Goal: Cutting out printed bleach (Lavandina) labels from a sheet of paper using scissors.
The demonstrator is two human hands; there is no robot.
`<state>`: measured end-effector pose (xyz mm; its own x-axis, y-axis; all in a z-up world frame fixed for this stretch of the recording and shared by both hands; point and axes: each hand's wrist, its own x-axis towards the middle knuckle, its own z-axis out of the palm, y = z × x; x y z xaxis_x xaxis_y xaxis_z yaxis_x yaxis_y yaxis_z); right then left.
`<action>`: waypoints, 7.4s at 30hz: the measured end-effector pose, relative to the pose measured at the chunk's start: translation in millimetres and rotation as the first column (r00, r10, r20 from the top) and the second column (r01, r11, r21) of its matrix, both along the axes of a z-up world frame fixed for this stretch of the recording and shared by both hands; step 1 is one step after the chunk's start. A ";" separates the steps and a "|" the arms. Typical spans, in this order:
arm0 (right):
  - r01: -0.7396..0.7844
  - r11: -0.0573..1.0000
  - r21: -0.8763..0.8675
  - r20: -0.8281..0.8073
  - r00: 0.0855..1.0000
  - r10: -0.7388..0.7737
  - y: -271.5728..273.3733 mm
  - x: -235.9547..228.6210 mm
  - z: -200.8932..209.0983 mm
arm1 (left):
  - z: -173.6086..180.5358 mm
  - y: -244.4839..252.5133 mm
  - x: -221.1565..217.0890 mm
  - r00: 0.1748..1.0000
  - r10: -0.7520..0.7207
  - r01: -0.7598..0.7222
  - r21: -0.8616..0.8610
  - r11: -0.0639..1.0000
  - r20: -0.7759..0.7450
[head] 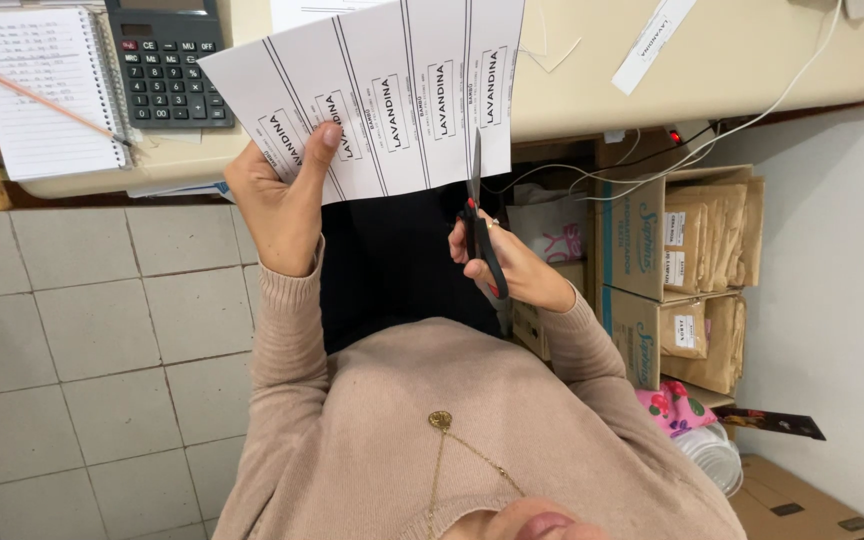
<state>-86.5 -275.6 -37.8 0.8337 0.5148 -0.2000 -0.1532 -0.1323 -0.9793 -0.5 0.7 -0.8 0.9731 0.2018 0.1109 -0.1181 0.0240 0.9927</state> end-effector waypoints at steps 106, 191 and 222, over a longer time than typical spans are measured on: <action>0.408 0.906 0.112 0.019 0.911 -0.413 13.5 -19.5 -25.5 | 10.9 -16.1 -7.3 0.989 -0.142 0.145 0.097 0.985 -0.036; 0.747 0.665 0.024 -0.066 0.665 -0.744 -184.7 130.1 -80.8 | -123.6 -268.3 219.9 0.887 -0.429 0.373 0.284 0.884 0.170; 0.141 0.977 0.159 -0.048 0.990 -0.135 -48.7 -11.8 1.0 | 15.3 -62.3 40.6 0.984 -0.077 0.071 0.045 0.996 0.158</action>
